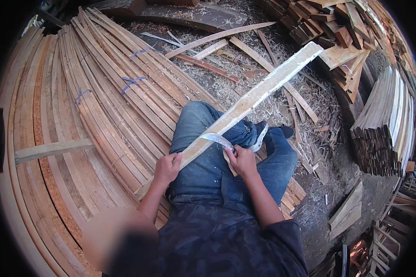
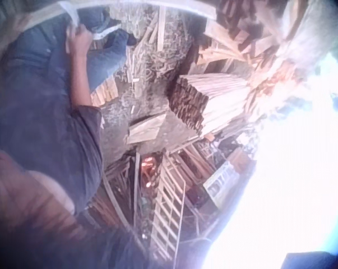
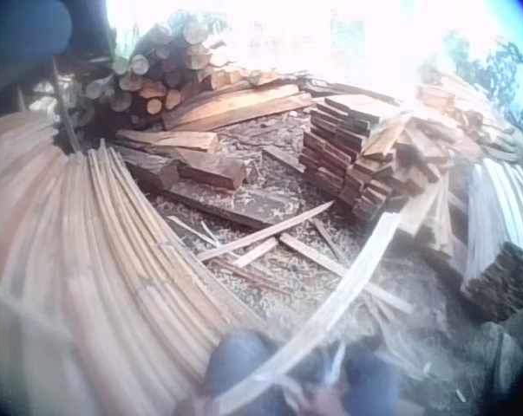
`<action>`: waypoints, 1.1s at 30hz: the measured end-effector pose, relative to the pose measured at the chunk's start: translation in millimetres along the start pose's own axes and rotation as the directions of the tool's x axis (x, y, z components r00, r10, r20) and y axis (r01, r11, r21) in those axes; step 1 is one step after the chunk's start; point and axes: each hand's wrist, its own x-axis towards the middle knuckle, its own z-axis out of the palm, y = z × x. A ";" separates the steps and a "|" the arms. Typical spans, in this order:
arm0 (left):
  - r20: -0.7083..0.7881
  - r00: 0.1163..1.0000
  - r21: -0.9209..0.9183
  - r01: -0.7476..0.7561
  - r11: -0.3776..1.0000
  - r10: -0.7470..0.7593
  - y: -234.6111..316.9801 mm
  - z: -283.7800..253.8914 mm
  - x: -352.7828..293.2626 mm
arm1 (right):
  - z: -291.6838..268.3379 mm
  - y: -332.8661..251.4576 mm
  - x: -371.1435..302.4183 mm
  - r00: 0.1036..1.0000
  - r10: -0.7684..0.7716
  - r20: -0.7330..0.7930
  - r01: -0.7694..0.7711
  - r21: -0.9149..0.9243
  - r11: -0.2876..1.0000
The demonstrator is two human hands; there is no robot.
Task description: The person sits on the ground and uses a curved knife to shave thin strips from a long piece of wood held between their legs. They repeatedly draw the knife along the wood to remove the outer layer, creating a pile of wood shavings.
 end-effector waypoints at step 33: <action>0.093 0.984 -0.116 0.162 0.980 -0.152 19.0 -13.3 12.5 | -33.3 39.6 49.1 0.973 -0.127 -0.195 -0.005 -0.563 0.826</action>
